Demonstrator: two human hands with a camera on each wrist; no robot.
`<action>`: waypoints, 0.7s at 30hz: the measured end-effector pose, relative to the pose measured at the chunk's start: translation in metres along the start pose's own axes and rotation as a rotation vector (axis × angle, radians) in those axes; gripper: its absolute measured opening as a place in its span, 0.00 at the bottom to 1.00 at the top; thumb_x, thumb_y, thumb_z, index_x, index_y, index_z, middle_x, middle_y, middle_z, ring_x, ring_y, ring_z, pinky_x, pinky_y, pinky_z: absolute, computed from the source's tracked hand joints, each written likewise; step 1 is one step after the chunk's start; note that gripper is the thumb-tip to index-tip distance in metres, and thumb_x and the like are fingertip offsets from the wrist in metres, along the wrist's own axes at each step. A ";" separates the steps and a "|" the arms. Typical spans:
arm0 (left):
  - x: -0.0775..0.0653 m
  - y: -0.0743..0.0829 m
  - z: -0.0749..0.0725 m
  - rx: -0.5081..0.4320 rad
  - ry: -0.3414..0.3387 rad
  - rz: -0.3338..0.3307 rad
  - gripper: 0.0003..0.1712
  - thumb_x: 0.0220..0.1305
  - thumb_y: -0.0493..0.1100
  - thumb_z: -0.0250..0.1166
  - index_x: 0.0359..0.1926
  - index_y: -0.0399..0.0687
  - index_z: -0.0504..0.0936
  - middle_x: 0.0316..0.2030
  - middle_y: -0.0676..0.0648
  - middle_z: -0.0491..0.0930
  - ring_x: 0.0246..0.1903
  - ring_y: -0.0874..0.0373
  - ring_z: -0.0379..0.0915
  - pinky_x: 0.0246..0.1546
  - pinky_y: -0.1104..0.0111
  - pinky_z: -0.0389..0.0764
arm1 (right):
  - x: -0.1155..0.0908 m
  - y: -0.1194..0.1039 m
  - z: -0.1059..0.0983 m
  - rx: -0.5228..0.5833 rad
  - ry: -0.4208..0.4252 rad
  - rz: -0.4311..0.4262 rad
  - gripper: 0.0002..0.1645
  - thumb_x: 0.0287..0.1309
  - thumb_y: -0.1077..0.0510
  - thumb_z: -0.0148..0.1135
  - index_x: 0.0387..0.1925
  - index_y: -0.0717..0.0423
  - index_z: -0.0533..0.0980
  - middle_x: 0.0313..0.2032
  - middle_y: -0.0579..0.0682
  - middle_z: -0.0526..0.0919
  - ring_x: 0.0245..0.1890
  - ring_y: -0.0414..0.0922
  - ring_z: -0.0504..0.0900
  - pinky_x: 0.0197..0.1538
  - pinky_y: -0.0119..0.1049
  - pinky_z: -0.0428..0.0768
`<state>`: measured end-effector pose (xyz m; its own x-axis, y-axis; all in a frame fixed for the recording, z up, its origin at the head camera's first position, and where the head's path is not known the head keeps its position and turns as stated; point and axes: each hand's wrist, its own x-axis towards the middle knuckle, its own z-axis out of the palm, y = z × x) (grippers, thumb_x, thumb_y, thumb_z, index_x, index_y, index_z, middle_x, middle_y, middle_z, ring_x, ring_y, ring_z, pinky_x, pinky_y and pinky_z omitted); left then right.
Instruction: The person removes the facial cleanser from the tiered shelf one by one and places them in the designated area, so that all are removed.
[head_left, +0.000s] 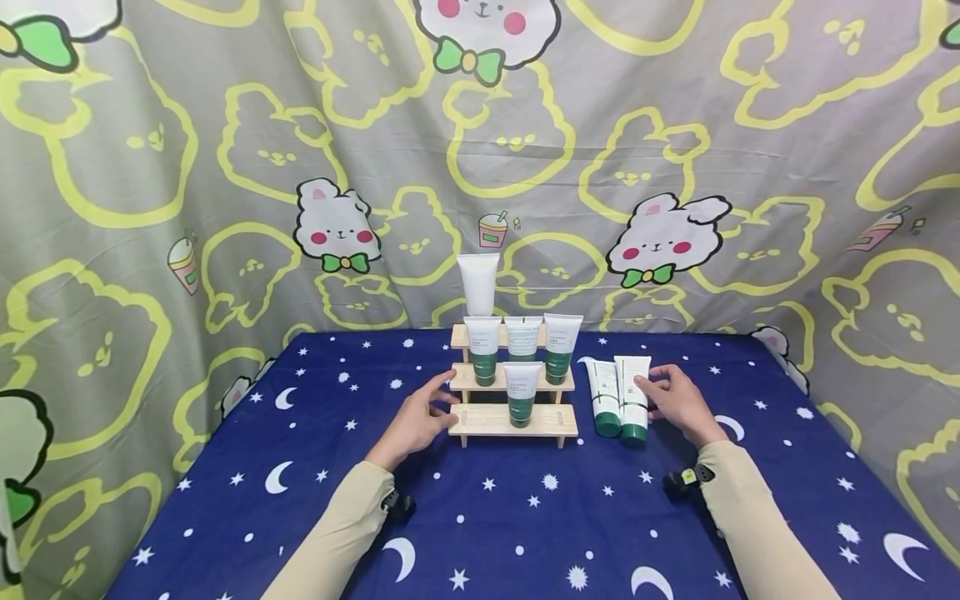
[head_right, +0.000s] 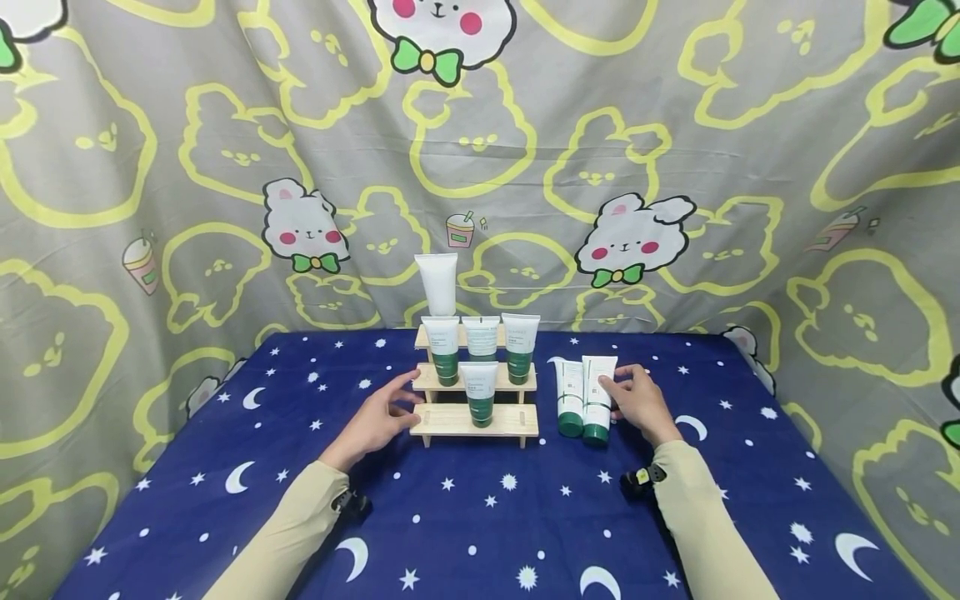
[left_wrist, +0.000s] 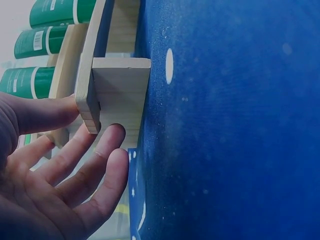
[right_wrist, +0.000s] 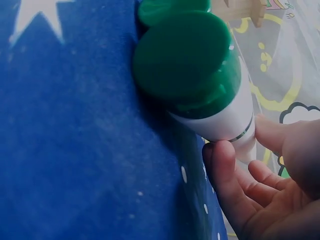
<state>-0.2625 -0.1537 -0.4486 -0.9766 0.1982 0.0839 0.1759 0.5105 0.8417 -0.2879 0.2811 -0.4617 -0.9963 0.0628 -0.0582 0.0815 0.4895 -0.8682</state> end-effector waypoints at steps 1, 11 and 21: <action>0.000 0.000 0.000 0.001 0.000 0.000 0.44 0.60 0.27 0.69 0.75 0.52 0.67 0.48 0.41 0.86 0.35 0.53 0.83 0.33 0.64 0.82 | 0.000 0.000 0.000 -0.003 -0.002 0.005 0.39 0.75 0.45 0.56 0.67 0.72 0.58 0.51 0.70 0.78 0.34 0.42 0.83 0.35 0.38 0.86; 0.000 0.001 0.001 0.012 -0.002 -0.003 0.44 0.61 0.28 0.70 0.76 0.52 0.67 0.49 0.41 0.86 0.35 0.53 0.83 0.33 0.64 0.82 | -0.001 0.003 0.001 -0.002 -0.021 -0.011 0.34 0.75 0.49 0.56 0.65 0.75 0.62 0.52 0.72 0.78 0.33 0.43 0.84 0.36 0.38 0.86; -0.001 0.002 0.000 0.014 0.003 -0.010 0.44 0.61 0.28 0.70 0.76 0.53 0.67 0.49 0.41 0.86 0.35 0.54 0.83 0.33 0.64 0.82 | -0.001 0.006 -0.001 0.003 -0.086 -0.019 0.34 0.75 0.53 0.56 0.66 0.78 0.63 0.58 0.74 0.73 0.40 0.45 0.85 0.41 0.39 0.87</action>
<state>-0.2614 -0.1526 -0.4469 -0.9787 0.1902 0.0772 0.1677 0.5241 0.8350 -0.2869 0.2850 -0.4661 -0.9963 -0.0214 -0.0834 0.0625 0.4869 -0.8712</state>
